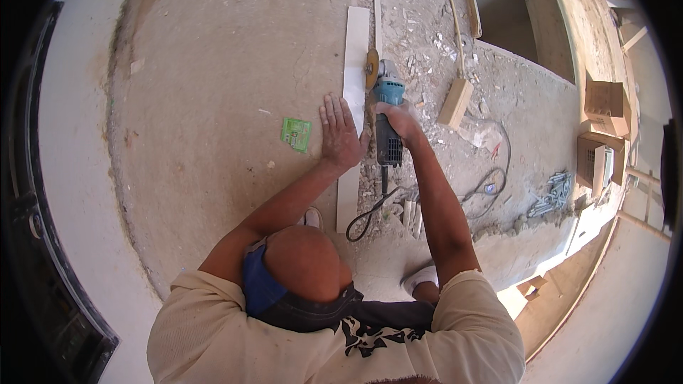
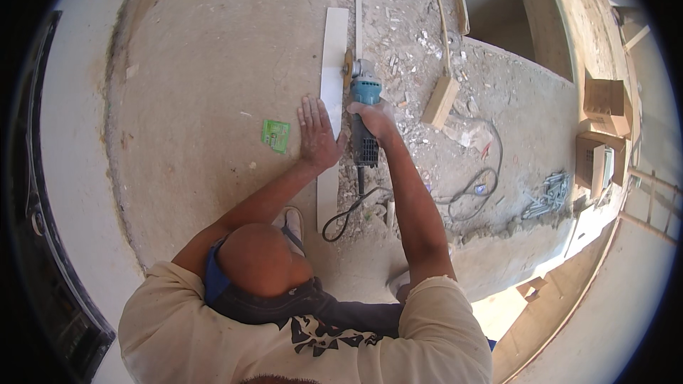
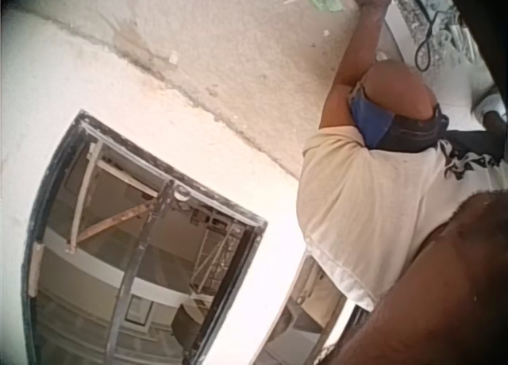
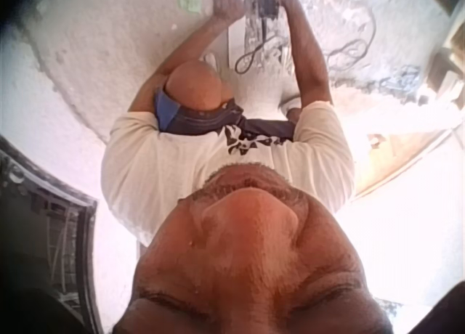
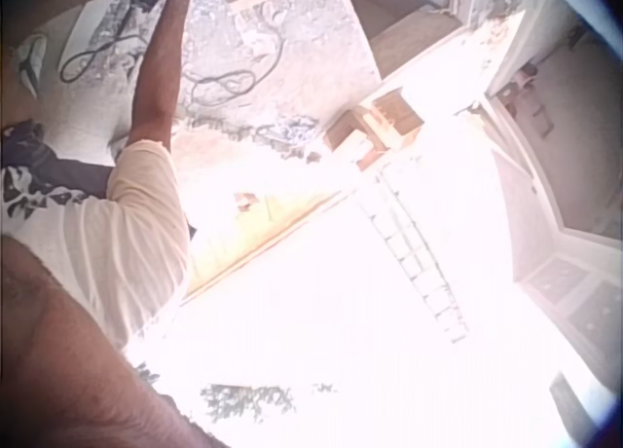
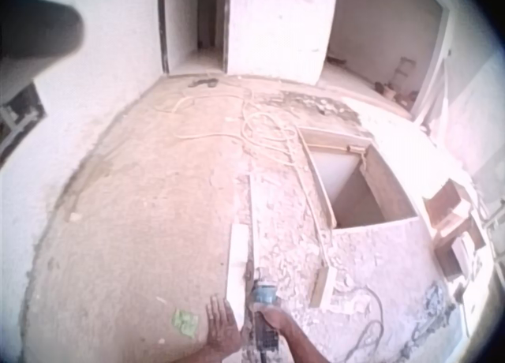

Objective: The person uses an angle grinder to cut a piece of skirting board on the floor.

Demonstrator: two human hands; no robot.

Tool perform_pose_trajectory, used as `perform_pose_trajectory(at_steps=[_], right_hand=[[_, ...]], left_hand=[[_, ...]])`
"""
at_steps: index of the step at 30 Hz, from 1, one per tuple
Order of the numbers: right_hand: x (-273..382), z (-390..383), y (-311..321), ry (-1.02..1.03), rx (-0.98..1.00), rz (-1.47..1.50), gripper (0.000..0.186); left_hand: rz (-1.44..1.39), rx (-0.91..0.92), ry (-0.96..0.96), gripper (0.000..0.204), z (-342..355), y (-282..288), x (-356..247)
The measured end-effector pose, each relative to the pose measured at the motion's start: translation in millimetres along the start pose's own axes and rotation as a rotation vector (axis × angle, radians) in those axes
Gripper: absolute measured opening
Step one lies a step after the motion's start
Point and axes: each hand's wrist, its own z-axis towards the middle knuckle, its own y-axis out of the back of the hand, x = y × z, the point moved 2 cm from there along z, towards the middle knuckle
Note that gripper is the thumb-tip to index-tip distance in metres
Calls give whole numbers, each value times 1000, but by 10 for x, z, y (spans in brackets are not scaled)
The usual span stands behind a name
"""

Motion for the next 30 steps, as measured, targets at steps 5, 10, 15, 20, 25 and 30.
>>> perform_pose_trajectory(at_steps=[5, 10, 15, 20, 25, 30], right_hand=[[109, -60, -95, 46, -4, 37, 24], [120, -33, -37, 45, 1, 73, 25], [159, -1, -12, 7, 10, 52, 29], [253, -69, -29, 13, 12, 26, 30], [231, -35, -24, 55, -8, 38, 31], [219, -9, -39, 81, -1, 46, 31]], left_hand=[[6, -10, -1, 105, -21, -1, 89], [2, 18, 11, 105, -12, -25, 50], [-2, -1, 1, 104, -6, -24, 47], [7, 7, 8, 103, -11, -6, 57], [12, 10, 3, 103, -4, 8, 36], [16, 28, 10, 105, -3, -7, 49]])
